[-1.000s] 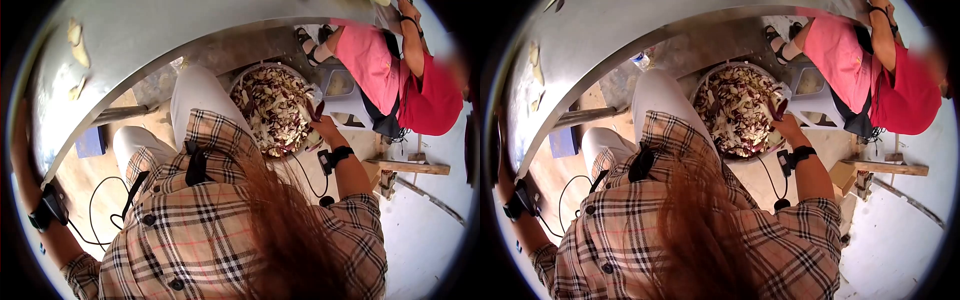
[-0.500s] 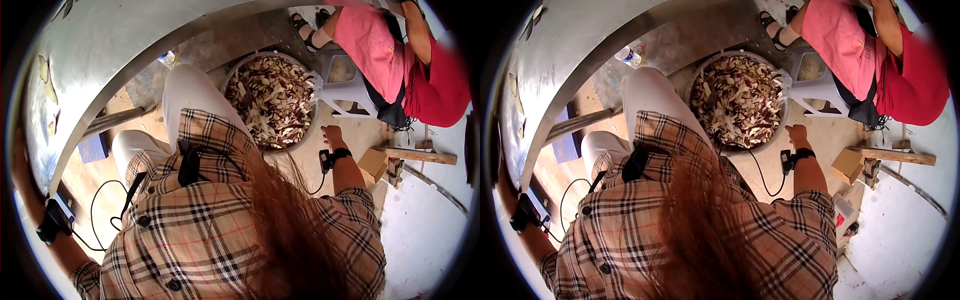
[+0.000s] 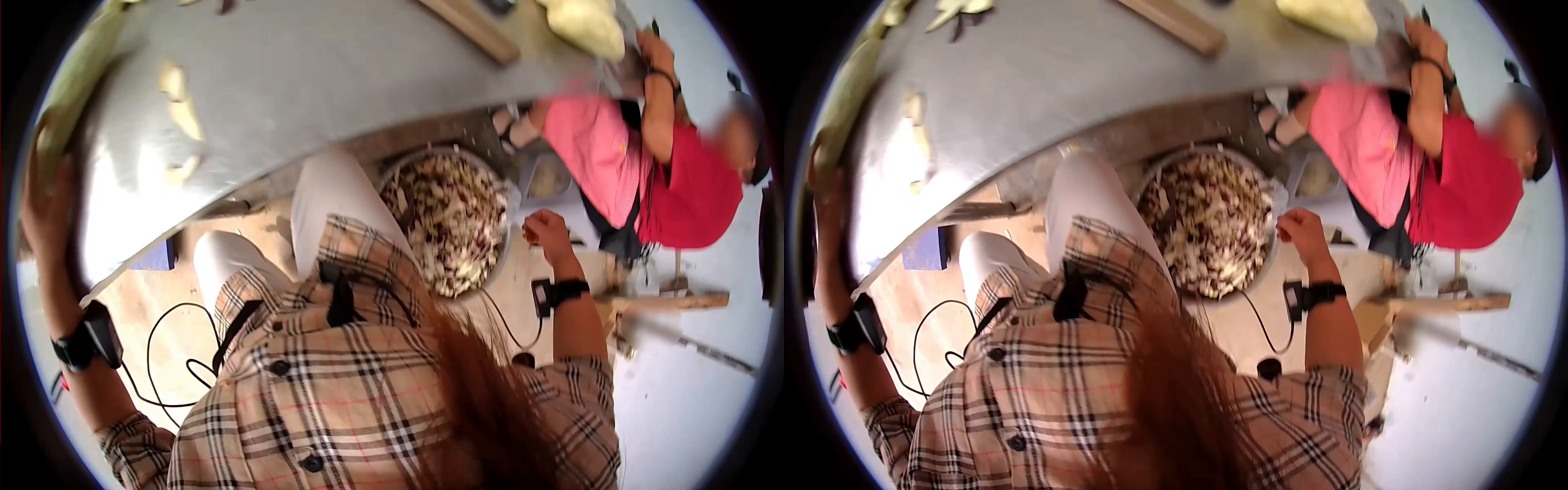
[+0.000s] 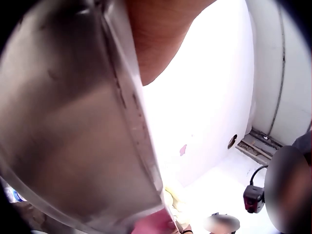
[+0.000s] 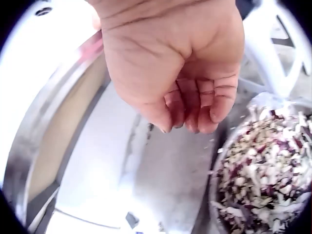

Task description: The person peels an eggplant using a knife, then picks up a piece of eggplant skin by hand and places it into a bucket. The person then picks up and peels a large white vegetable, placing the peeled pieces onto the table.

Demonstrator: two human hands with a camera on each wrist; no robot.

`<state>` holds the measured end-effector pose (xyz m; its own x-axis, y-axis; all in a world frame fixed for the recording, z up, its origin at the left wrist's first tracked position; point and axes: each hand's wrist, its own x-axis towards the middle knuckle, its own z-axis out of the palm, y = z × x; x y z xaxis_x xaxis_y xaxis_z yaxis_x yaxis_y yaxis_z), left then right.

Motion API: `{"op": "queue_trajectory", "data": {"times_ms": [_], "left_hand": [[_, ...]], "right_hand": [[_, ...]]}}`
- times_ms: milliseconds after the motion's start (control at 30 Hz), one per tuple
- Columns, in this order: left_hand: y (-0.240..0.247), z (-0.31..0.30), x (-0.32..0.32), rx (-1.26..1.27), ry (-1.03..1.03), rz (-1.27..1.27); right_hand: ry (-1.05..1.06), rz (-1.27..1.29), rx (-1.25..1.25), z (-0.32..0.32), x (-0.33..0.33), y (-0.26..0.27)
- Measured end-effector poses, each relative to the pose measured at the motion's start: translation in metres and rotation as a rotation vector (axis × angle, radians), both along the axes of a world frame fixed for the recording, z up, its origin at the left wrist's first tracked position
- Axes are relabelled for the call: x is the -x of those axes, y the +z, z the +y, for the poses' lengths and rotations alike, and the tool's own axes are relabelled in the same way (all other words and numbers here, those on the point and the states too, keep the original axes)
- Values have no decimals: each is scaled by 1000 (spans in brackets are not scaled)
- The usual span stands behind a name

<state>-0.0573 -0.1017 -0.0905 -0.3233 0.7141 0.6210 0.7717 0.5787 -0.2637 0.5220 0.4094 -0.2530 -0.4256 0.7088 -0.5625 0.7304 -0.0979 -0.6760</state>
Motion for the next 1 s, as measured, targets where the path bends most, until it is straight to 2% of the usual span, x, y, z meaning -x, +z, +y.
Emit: {"op": "queue_trajectory", "data": {"times_ms": [67,100,133,200,267,367,400,467,533,600,700,1000], "left_hand": [[-7,-6,-6,-38,66,-49],[-20,-30,-3,-91,172,-102],[-22,-31,-6,-98,112,-71],[-30,-25,-20,-151,150,-43],[-30,-14,-28,-231,95,-96],[-30,2,-37,-282,129,-150],[-30,6,-39,-280,149,-158],[-26,20,-44,-295,173,-185],[-20,32,-51,-278,242,-163],[-15,41,-55,-299,239,-205],[-4,52,-57,-315,227,-190],[14,60,-61,-354,208,-279]], "right_hand": [[136,117,-27,-21,56,50],[257,182,-64,-47,90,84],[370,244,-69,-61,113,108],[554,355,-29,-90,152,153],[760,449,-144,-119,187,192],[973,446,-364,-151,244,232],[992,456,-434,-156,264,237],[944,462,-395,-153,302,244],[1053,450,-542,-141,345,246],[1024,356,-557,-129,385,245],[989,193,-714,-118,436,245],[927,-134,-725,-113,513,233]]}}
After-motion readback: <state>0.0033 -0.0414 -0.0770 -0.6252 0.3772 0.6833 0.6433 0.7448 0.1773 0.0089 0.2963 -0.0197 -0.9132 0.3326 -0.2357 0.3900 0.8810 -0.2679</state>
